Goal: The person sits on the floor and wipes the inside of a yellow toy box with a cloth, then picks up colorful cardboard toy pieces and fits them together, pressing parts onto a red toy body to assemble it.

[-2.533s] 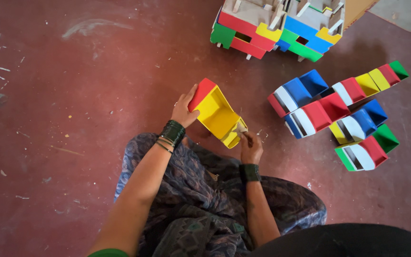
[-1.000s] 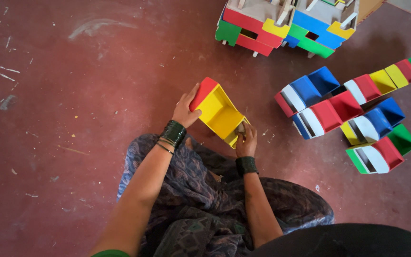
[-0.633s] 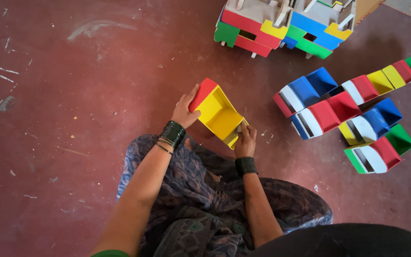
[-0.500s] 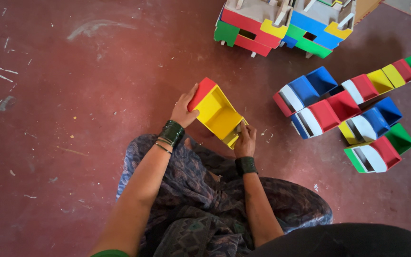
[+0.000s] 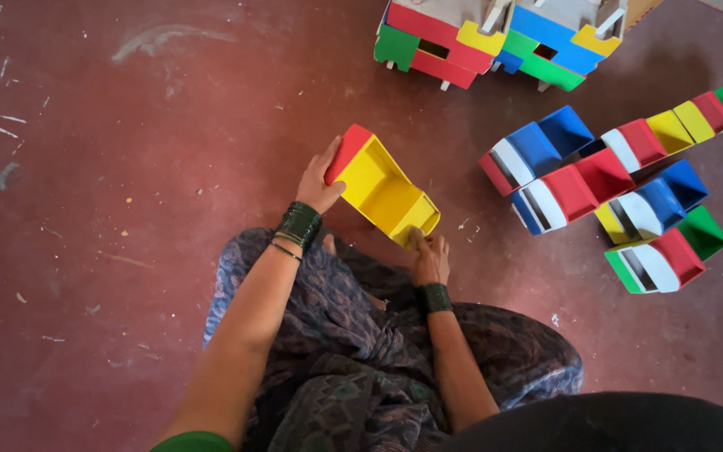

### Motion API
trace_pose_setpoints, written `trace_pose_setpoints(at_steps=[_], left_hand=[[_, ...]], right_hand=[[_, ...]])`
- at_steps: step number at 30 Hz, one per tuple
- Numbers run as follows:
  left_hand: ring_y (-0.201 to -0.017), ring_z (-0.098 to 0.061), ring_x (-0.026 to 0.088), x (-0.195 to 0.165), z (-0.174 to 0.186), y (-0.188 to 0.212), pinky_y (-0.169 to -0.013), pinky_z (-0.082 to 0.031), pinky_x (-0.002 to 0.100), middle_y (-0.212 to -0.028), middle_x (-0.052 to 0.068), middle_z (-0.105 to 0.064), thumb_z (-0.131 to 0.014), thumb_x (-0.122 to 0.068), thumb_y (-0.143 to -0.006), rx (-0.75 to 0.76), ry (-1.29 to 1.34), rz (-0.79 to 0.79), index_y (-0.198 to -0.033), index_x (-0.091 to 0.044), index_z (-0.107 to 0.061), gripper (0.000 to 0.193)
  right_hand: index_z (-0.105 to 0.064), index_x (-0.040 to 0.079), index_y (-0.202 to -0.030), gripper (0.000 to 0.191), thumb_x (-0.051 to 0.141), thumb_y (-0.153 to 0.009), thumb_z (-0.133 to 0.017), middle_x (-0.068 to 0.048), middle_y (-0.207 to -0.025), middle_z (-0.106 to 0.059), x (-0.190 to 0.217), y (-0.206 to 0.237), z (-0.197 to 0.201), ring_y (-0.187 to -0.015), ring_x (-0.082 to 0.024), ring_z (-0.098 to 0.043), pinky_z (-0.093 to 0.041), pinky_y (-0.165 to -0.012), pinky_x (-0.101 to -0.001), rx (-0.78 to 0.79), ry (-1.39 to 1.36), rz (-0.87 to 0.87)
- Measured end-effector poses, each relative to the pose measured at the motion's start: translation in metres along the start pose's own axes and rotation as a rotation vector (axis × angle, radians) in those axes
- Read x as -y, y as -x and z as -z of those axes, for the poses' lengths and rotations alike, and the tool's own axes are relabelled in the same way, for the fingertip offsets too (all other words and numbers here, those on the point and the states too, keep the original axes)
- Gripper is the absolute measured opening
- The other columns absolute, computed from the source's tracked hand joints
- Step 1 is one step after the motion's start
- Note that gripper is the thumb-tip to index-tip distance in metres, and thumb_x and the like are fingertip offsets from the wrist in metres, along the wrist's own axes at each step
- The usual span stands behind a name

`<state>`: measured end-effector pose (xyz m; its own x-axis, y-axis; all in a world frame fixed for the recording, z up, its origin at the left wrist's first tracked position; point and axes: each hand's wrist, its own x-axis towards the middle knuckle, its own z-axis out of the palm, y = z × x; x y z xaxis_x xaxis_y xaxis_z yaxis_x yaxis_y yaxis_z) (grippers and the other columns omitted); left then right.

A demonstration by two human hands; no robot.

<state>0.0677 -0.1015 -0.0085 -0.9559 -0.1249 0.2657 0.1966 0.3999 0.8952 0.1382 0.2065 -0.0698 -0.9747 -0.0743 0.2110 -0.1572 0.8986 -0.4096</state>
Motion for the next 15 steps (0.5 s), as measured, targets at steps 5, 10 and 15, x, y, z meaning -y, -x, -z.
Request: trace_pose_setpoints(at_steps=[5, 10, 15], left_hand=[[-0.109, -0.064, 0.038, -0.008, 0.0, 0.006, -0.1, -0.052, 0.044, -0.114, 0.017, -0.062, -0.064, -0.013, -0.074, -0.031, -0.025, 0.025, -0.16, -0.029, -0.037, 0.092], [-0.107, -0.064, 0.039, -0.01, 0.0, 0.01, -0.097, -0.053, 0.045, -0.111, 0.016, -0.061, -0.062, -0.01, -0.074, -0.074, -0.078, 0.087, -0.158, -0.033, -0.04, 0.09], [-0.106, -0.063, 0.042, -0.004, -0.007, 0.013, -0.094, -0.053, 0.047, -0.113, 0.017, -0.059, -0.059, -0.003, -0.076, -0.115, -0.2, 0.084, -0.158, -0.036, -0.039, 0.09]], right_hand=[[-0.078, 0.025, -0.106, 0.035, 0.005, -0.081, -0.064, -0.009, -0.107, -0.059, 0.0, 0.007, -0.001, -0.105, -0.034, -0.059, -0.054, -0.082, -0.047, 0.011, -0.018, 0.047], [-0.079, 0.024, -0.101, 0.033, 0.005, -0.08, -0.064, -0.006, -0.106, -0.06, 0.012, 0.013, 0.001, -0.106, -0.032, -0.059, -0.054, -0.083, -0.047, 0.049, 0.047, 0.075], [-0.081, 0.026, -0.098, 0.029, 0.007, -0.08, -0.068, -0.002, -0.103, -0.061, 0.02, 0.018, 0.006, -0.105, -0.028, -0.06, -0.052, -0.082, -0.0489, 0.049, 0.154, 0.097]])
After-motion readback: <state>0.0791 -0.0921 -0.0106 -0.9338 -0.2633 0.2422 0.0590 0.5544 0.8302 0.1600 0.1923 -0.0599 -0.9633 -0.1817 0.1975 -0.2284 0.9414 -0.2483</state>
